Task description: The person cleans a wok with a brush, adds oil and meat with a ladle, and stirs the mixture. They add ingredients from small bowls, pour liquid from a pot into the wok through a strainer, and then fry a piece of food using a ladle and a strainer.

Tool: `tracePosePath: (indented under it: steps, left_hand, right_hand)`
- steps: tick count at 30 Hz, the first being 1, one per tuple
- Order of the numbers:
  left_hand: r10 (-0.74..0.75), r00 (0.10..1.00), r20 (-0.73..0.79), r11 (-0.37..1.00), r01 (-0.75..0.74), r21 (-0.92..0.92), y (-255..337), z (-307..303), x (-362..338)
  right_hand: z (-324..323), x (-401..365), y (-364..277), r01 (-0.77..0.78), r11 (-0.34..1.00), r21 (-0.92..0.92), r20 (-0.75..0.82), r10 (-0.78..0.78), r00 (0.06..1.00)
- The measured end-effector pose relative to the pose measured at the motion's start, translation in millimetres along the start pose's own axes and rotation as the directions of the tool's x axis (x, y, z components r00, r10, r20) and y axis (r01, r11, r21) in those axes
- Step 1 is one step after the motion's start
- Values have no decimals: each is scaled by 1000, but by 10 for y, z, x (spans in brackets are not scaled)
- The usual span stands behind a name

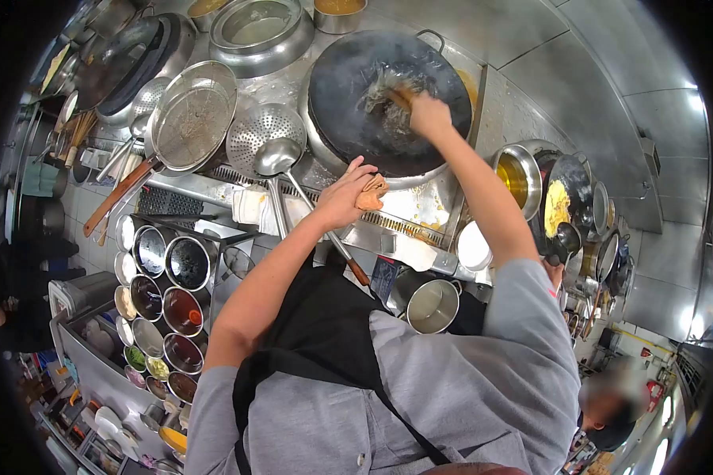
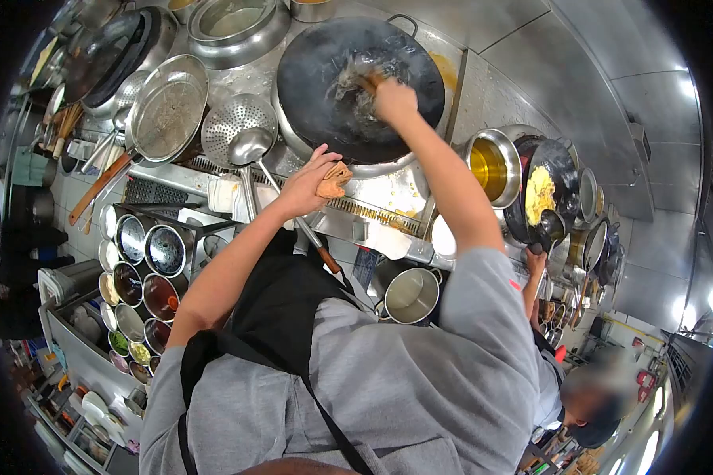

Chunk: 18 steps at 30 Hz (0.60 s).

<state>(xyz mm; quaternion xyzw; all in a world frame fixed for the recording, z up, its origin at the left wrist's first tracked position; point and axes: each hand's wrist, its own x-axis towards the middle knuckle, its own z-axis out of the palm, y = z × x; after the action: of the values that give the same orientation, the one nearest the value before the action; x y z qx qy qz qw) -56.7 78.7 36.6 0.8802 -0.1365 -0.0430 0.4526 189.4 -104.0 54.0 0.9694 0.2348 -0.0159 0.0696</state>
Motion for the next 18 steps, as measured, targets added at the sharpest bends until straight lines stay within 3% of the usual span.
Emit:
tracePosePath:
  steps: [1,2,5,7,9,11,12,15,18]
  left_hand:
    - [-2,1000,0,1000,2,-9,2,-22,12]
    - [-9,1000,3,1000,9,-21,-5,-33,12]
    - [5,1000,30,1000,-5,-7,-21,-39,1]
    - [30,1000,6,1000,-30,-2,-144,48,19]
    - [21,999,44,1000,-21,1,-102,8,4]
    - [17,998,55,1000,-16,-15,-85,-10,17]
    - [22,998,59,1000,-21,-21,-74,-48,36]
    - [16,997,72,999,-13,-36,-71,-77,-20]
    - [40,997,69,999,-40,-8,-187,1,20]
  right_hand:
    - [-164,200,24,-82,993,83,40,79,996]
    - [-404,287,-55,-25,995,100,56,19,998]
    - [-1066,70,-651,178,983,44,326,-183,927]
    - [-1267,-384,-1034,423,905,-42,325,-388,863]
    - [-1046,-295,-1010,340,938,-60,309,-307,900]
    - [-468,189,-620,3,999,46,93,-7,996]
    - [-413,280,-497,-88,993,82,73,82,994]
    - [-782,99,-598,95,994,63,253,-108,961]
    - [-1160,-502,-1040,394,918,-44,306,-363,880]
